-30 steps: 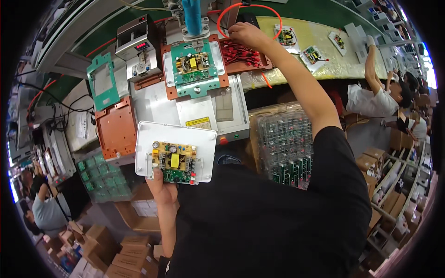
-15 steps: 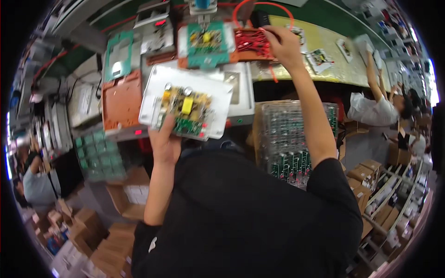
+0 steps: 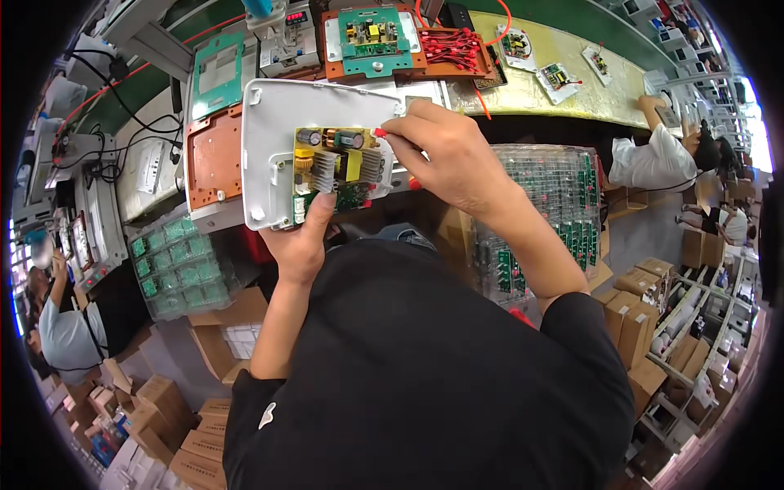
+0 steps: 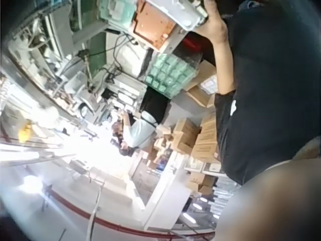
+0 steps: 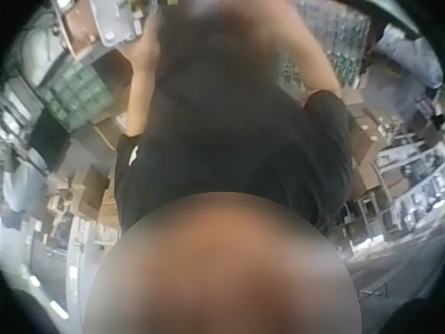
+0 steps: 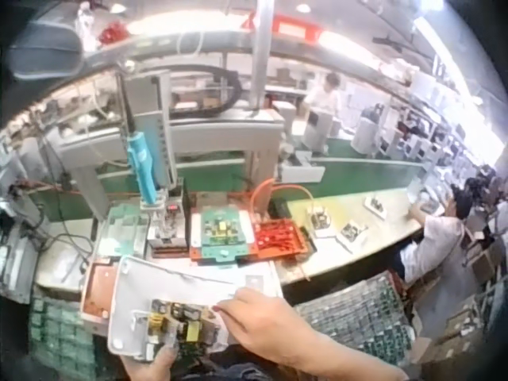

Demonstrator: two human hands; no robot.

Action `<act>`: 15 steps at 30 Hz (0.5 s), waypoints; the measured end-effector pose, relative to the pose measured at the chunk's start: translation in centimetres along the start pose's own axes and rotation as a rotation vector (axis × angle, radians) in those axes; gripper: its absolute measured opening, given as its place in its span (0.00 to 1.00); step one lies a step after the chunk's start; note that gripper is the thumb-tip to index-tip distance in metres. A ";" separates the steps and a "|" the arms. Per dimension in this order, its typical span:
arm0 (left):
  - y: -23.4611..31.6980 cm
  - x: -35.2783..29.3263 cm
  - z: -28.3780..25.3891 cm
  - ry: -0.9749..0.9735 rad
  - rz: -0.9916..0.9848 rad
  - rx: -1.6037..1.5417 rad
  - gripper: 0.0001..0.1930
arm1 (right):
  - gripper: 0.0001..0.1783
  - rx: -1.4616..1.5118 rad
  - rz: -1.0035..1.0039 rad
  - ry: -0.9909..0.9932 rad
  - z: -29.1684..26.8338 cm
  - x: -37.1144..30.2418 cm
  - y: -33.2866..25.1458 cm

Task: Assembling electronic components and circuit boards into housings and placing them into testing fixtures.

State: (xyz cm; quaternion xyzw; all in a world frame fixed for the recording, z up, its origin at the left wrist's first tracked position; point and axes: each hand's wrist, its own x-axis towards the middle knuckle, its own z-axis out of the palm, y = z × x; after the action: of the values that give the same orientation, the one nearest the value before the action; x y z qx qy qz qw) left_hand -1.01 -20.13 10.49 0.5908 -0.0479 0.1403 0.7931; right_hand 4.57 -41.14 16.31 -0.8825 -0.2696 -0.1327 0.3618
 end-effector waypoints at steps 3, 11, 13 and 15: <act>0.0 -0.1 -0.4 -0.003 0.043 0.060 0.30 | 0.05 0.006 -0.021 -0.013 0.0 -0.2 -0.1; 0.7 -0.2 -0.1 0.011 0.128 0.148 0.26 | 0.05 -0.080 -0.007 0.001 -0.5 -0.8 -1.2; 1.3 -0.5 0.2 -0.010 0.098 0.123 0.24 | 0.05 -0.070 -0.004 -0.002 -0.4 -0.9 -1.4; 1.2 -0.5 0.2 -0.013 0.168 0.189 0.24 | 0.05 -0.059 -0.001 -0.005 -0.4 -1.0 -1.3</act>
State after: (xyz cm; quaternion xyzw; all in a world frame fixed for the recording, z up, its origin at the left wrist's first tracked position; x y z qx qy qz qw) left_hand -1.84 -20.12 11.55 0.6577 -0.0890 0.2064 0.7190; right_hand 3.00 -41.08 16.89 -0.8930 -0.2668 -0.1386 0.3349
